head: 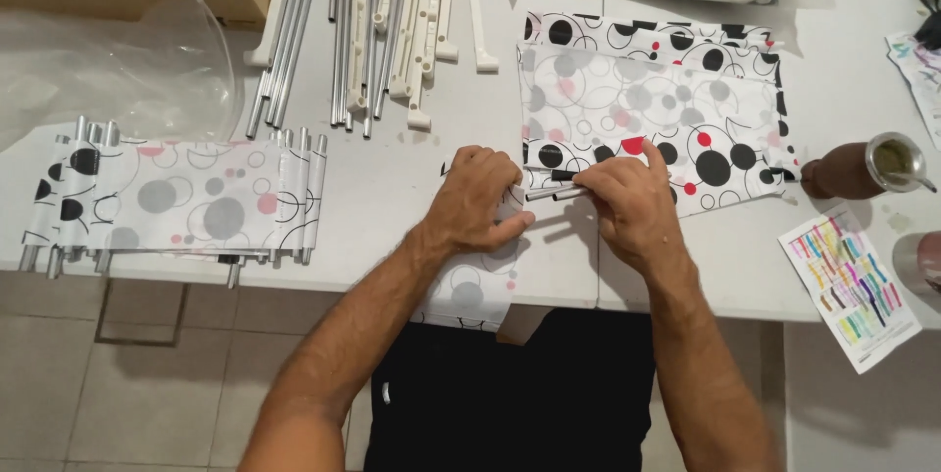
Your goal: Assembling an organizer shelf by inserting metal rods into fabric sleeves
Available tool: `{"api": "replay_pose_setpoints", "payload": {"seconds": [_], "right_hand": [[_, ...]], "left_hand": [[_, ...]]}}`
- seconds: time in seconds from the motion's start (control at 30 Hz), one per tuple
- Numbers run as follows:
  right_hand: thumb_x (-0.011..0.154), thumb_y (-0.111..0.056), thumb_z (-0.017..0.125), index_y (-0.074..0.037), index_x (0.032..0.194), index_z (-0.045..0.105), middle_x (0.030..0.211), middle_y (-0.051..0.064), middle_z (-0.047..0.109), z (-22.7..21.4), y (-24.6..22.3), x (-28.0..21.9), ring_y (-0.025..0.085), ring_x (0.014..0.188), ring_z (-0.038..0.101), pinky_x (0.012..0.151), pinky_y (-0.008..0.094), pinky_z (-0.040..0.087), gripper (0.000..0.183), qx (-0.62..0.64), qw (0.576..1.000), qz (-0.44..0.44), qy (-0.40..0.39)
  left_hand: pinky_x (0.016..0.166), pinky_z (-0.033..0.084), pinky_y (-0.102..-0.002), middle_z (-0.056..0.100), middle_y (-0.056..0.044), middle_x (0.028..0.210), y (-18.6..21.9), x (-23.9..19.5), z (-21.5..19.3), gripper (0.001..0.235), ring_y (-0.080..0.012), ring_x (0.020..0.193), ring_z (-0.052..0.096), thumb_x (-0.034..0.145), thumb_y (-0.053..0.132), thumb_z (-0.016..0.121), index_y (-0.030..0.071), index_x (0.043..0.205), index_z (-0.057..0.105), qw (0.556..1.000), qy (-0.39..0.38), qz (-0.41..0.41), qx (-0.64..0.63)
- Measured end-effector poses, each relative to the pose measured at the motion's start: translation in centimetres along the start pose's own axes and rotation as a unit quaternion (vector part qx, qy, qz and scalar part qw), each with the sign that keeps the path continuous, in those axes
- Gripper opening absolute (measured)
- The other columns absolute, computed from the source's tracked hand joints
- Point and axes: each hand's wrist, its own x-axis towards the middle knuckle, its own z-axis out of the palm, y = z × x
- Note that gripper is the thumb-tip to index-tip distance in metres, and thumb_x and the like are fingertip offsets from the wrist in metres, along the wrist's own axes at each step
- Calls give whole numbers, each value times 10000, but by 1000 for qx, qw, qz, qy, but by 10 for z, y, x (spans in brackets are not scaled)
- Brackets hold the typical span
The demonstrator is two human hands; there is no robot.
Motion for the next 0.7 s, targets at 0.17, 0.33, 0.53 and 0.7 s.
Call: {"api": "replay_pose_setpoints", "payload": {"seconds": [0.17,0.33,0.53,0.7], "right_hand": [[980,-53,678,-165,1092,756,1009,50,730,-1,0,3,270,1115,666,1243,626,209,177,17,1000,7,-1],[967,-87,696,-192,1105,748,1024,33,722,1,1,5,245,1130,661,1255,602,195,181,6,1000,3,-13],[965,-93,691,-193,1085,749,1014,32,721,-2,-1,7,245,1130,664,1262,589,194,167,12,1000,6,-11],[962,-116,692,-205,1092,748,1008,22,716,1,4,8,239,1124,666,1250,607,209,168,17,1000,3,-13]], "left_hand": [[999,425,-491,457,-40,774,0,0,1,440,-235,778,568,860,583,568,152,940,543,1000,7,-1,-19],[1008,425,-489,468,-32,756,6,1,-8,439,-226,754,569,852,594,577,163,930,543,999,-16,-19,-34],[1003,425,-497,469,-38,758,5,1,-7,442,-242,764,579,844,582,600,153,930,537,999,-8,-18,-45],[1016,425,-494,473,-29,760,5,2,-10,420,-224,765,581,849,565,594,158,937,539,999,-24,-20,-38]]}}
